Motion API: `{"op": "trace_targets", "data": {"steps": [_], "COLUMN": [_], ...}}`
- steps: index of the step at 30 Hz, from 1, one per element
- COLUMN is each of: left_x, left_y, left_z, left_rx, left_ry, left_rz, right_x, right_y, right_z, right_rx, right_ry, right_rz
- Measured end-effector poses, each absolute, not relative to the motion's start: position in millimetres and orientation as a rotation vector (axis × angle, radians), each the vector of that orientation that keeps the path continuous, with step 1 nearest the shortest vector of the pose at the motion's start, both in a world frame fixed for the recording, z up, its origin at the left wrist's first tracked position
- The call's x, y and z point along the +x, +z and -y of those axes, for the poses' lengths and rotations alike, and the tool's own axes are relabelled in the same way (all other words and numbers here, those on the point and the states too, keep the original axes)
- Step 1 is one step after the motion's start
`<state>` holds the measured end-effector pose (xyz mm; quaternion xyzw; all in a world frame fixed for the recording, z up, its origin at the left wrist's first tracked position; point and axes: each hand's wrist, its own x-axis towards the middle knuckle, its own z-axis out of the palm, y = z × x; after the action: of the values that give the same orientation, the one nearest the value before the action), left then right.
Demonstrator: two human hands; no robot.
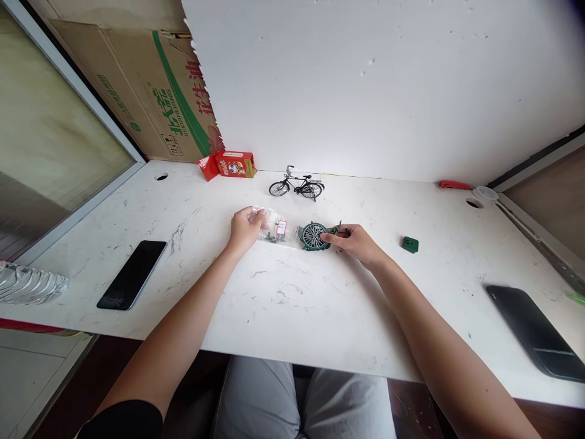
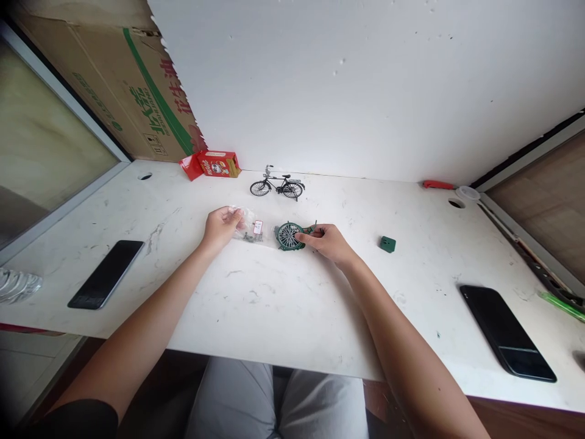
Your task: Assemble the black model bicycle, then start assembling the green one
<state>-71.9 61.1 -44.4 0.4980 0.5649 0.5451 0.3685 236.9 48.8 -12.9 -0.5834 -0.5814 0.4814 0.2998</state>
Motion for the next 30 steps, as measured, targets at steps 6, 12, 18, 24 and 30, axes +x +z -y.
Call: {"op": "trace_targets", "data": {"steps": [6,12,18,24,30], "left_x": [-80.8,-84.1,-82.9,-85.1,-85.4], "left_y": [-35.2,-23.7,-3.5,8.9,12.5], "left_z": [-59.6,-55.5,-49.8,-46.6,-44.4], "left_rx": [1.458,1.446,1.228,1.094,1.024], "left_ry": [1.327,1.11,1.137,1.156,1.181], "left_rz": [-1.577,-1.675,-1.519,-1.327,-1.219], "right_x": [247.7,245.7,243.7,244.1,243.9], "right_y": [-7.1,-8.4,-5.4,-7.6,-9.4], "right_z": [-51.2,-49.4,-48.9,-50.9,-52.2], "right_rx": [-1.593,-1.791,-1.856,-1.876,-1.874], "right_ry": [1.297,0.925,0.734,0.71,0.701], "right_rz": [1.654,1.724,1.798,1.804,1.808]}}
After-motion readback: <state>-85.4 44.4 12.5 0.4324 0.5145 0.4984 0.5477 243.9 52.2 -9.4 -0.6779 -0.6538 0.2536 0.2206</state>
